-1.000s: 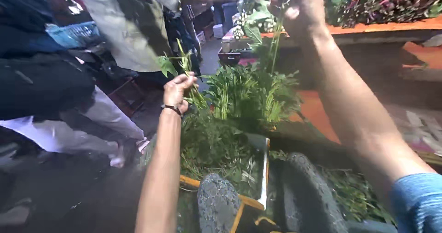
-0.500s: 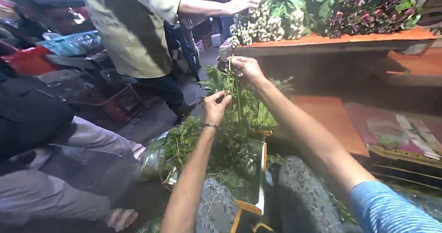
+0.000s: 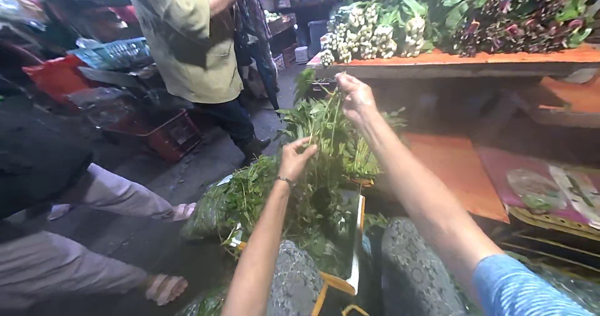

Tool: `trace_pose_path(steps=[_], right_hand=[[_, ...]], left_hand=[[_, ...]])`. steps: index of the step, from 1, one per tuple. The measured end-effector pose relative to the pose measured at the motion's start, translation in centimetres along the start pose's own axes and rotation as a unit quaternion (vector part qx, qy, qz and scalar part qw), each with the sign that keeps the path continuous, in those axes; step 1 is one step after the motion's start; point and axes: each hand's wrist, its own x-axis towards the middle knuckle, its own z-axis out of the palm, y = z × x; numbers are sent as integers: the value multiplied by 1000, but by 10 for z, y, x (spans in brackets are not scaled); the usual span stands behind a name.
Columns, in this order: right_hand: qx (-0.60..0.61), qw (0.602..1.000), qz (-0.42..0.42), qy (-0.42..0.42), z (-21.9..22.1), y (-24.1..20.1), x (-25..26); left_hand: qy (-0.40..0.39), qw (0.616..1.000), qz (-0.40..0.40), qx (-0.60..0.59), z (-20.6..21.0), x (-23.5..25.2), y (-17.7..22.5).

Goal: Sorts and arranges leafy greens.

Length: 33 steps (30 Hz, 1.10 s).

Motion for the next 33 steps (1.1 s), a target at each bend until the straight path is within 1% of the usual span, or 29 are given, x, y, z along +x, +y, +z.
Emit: trace_pose_path(steps=[2, 3, 4, 6, 8, 11, 13, 14, 16, 19, 22, 25, 26, 29, 31, 33], right_hand=[[7, 1000, -22, 1, -8, -2, 5], [0, 999, -36, -8, -10, -1, 5], [-9, 998, -50, -21, -13, 0, 4], [-8, 997, -62, -39, -15, 2, 2], [16, 998, -51, -42, -17, 2, 2], [64, 998, -15, -16, -20, -6, 7], [79, 997, -18, -2, -24, -19, 15], [81, 996, -32, 2, -29, -26, 20], [89, 993, -74, 7, -40, -44, 32], [70, 987, -148, 5, -59, -84, 44], [13, 977, -211, -15, -71, -116, 40], [44, 973, -224, -25, -75, -129, 29], [49, 973, -226, -22, -75, -129, 25], [-19, 975, -221, -23, -70, -108, 9], [-46, 984, -168, -33, -61, -81, -4], [-64, 994, -75, -44, -53, -45, -16]], left_hand=[[17, 997, -23, -68, 0, -2, -6], [22, 996, -24, -82, 0, -3, -8], [21, 996, -20, -79, 0, -4, -10], [-9, 998, -14, -62, 1, -5, -15], [-43, 998, -9, -36, 6, -8, -22], [-84, 996, -11, 15, 17, -20, -37], [-91, 995, -4, 29, 21, -29, -55], [-90, 996, -4, 21, 21, -33, -66], [-71, 997, -20, -7, 18, -39, -86], [8, 993, -77, -94, 11, -41, -99], [60, 980, -93, -167, -4, -37, -88], [97, 971, -74, -208, -14, -28, -69], [110, 969, -64, -211, -16, -26, -64], [140, 970, -7, -199, -20, -24, -59], [162, 967, 33, -193, -16, -24, -54], [189, 963, 62, -183, -8, -25, -49]])
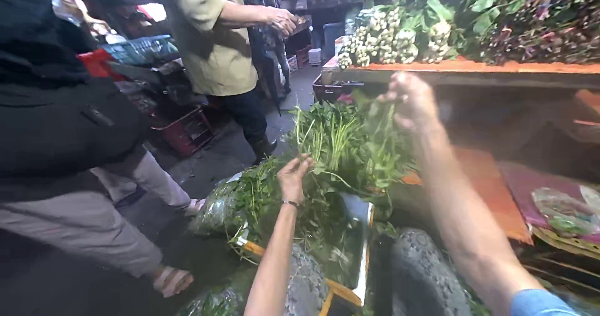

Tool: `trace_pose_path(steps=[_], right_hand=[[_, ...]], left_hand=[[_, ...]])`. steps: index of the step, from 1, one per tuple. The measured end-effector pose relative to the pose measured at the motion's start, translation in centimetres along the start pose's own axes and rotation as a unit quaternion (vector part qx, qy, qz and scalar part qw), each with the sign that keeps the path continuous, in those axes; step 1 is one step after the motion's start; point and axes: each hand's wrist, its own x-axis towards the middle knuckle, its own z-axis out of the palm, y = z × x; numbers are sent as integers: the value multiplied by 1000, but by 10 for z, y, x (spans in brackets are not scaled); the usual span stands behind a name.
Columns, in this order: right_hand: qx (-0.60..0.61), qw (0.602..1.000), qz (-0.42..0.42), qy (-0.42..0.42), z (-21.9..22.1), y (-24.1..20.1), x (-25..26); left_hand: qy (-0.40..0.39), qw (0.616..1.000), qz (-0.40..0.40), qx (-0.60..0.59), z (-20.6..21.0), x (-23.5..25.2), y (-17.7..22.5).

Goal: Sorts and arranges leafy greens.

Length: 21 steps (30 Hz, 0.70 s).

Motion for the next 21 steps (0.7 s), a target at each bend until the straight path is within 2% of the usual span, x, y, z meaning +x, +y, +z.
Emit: trace_pose_path(steps=[4, 6, 8, 10, 13, 16, 21], right_hand=[[-19, 982, 189, -19, 39, 61, -35], [2, 970, 243, -18, 54, 80, -52], [69, 961, 267, -2, 67, 90, -62], [157, 956, 248, 20, 74, 96, -72], [252, 941, 198, 108, 78, 104, -85], [207, 956, 169, 119, 71, 113, -93], [185, 970, 138, 76, 70, 115, -104]], left_hand=[[14, 992, 106, 72, 12, -4, -7], [26, 980, 145, 136, 17, -10, -11], [48, 971, 149, 182, 24, -16, -13], [78, 968, 132, 197, 30, -20, -16], [120, 976, 63, 169, 35, -19, -15], [136, 978, 32, 158, 36, -19, -13], [96, 972, 54, 207, 38, -34, -23]])
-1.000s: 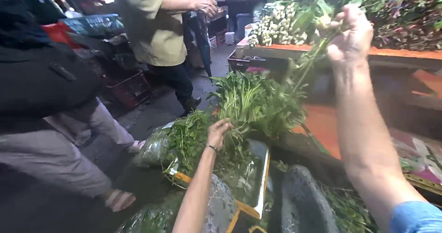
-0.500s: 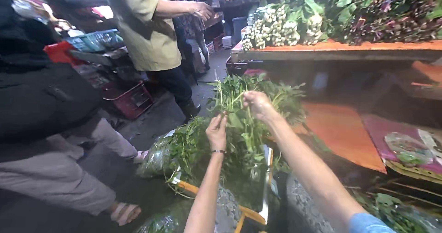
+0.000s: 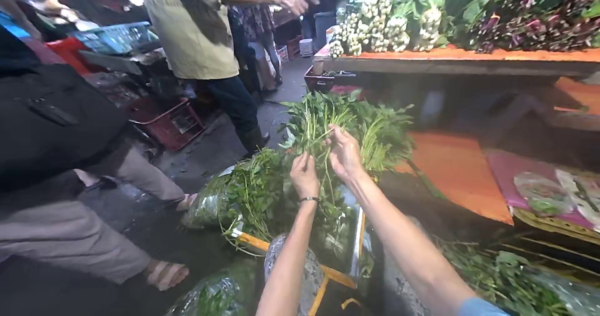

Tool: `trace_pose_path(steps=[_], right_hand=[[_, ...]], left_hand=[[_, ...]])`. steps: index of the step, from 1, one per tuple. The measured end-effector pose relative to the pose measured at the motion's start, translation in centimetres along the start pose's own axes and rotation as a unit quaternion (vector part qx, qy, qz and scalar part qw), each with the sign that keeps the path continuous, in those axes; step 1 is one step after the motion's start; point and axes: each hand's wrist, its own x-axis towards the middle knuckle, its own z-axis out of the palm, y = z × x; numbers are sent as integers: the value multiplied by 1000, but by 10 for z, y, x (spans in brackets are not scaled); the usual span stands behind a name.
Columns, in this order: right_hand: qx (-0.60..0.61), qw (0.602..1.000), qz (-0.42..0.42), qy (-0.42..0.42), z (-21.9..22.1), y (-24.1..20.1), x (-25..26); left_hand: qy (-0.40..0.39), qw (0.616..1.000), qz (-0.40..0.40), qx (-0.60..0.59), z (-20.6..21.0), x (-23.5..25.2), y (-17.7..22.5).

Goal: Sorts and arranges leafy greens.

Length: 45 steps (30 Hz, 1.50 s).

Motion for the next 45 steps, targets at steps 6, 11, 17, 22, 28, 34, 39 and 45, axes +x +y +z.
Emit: trace_pose_path(steps=[6, 11, 17, 22, 28, 34, 39, 45], right_hand=[[-62, 997, -47, -17, -1, -1, -3], [-143, 984, -26, -103, -17, -2, -2], [-193, 978, -34, -75, -30, -20, -8], [-247, 958, -127, -70, -41, -58, 2], [-105, 994, -28, -21, -13, -73, 18], [-45, 996, 73, 35, 5, -46, 21], [-20, 997, 70, 18, 1, -25, 27], [-67, 991, 105, -53, -3, -34, 29]], left_hand=[[-118, 979, -20, -168, -10, -9, -3], [-133, 952, -213, -174, -19, 7, 24], [-141, 937, -253, -196, -33, 17, 16], [-121, 939, -170, -273, -54, 25, 1], [-99, 927, -99, -348, -58, 24, 0], [-77, 941, -46, -327, -44, 11, 11], [-138, 951, 26, -277, -38, 4, -1], [-187, 962, 88, -178, -41, 6, 1]])
